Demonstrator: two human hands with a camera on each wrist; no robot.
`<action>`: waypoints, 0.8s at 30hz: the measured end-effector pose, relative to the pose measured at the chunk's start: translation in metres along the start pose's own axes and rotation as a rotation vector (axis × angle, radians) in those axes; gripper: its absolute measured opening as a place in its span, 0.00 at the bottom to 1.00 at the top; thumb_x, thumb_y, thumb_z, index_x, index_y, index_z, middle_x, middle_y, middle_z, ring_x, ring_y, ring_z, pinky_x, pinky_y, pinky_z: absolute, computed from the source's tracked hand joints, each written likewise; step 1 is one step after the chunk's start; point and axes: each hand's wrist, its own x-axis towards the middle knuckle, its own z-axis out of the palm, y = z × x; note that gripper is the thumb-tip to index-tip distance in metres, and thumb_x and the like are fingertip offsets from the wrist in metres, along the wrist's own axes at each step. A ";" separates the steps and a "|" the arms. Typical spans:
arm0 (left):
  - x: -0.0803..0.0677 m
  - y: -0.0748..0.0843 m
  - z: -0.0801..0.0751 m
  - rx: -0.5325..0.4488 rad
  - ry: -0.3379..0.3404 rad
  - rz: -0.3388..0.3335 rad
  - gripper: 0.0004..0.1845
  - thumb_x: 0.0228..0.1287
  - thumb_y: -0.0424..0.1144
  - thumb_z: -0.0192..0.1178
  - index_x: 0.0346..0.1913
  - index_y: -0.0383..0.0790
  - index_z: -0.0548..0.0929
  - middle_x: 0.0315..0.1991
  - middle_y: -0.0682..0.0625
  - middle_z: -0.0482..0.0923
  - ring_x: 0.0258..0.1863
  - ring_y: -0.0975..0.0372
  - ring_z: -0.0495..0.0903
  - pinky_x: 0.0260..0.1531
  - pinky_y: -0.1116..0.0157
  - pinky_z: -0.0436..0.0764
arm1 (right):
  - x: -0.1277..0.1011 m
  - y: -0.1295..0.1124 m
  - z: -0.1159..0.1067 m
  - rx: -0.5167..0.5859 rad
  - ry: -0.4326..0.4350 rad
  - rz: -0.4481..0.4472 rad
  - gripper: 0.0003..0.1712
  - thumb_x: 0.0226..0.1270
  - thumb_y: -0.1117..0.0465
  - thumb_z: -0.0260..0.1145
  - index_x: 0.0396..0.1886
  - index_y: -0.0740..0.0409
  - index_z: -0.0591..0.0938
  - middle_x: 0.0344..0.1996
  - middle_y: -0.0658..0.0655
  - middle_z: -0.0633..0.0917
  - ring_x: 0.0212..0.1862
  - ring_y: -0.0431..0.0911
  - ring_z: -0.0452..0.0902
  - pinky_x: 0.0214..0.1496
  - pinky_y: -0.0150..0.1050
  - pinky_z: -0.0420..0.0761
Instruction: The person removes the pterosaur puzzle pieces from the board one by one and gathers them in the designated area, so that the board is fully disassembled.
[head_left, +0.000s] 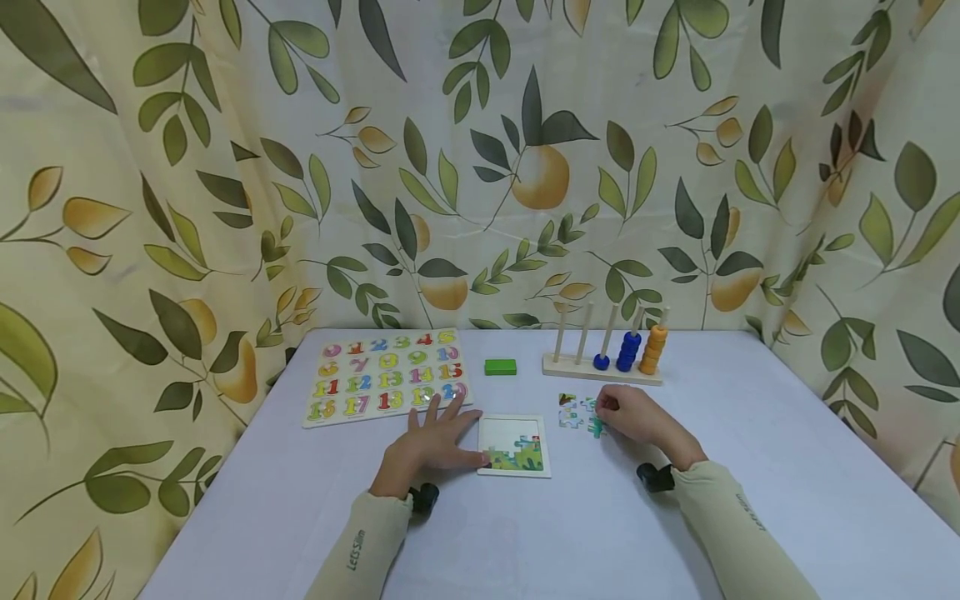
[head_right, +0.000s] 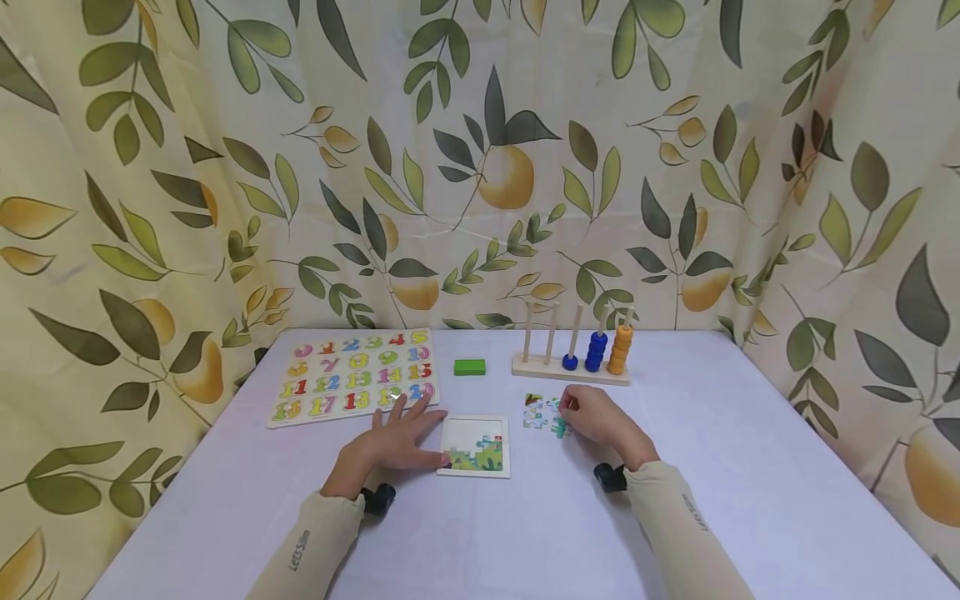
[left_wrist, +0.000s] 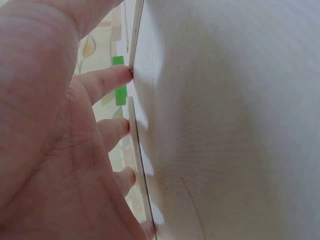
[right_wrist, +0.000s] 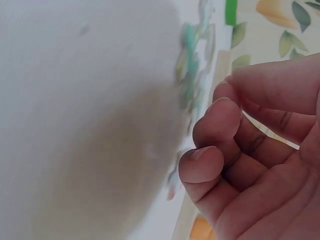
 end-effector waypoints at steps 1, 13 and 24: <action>-0.002 0.002 -0.002 0.001 -0.002 -0.002 0.47 0.65 0.68 0.69 0.84 0.60 0.65 0.88 0.47 0.45 0.85 0.40 0.34 0.75 0.28 0.34 | 0.000 -0.002 0.000 0.007 0.005 -0.004 0.02 0.76 0.69 0.65 0.40 0.64 0.82 0.33 0.54 0.81 0.37 0.49 0.74 0.42 0.45 0.78; -0.010 0.009 -0.007 -0.009 -0.010 -0.010 0.46 0.66 0.66 0.68 0.84 0.60 0.66 0.88 0.48 0.44 0.85 0.40 0.34 0.76 0.29 0.36 | 0.003 -0.032 0.005 0.088 0.005 -0.085 0.02 0.75 0.69 0.67 0.43 0.66 0.84 0.34 0.53 0.82 0.37 0.48 0.75 0.38 0.43 0.80; -0.012 0.008 -0.009 -0.020 -0.009 -0.003 0.46 0.66 0.66 0.68 0.84 0.59 0.66 0.88 0.48 0.45 0.86 0.41 0.34 0.77 0.30 0.36 | 0.002 -0.054 0.011 0.137 -0.049 -0.104 0.06 0.75 0.67 0.68 0.46 0.65 0.84 0.35 0.52 0.82 0.37 0.47 0.76 0.36 0.40 0.81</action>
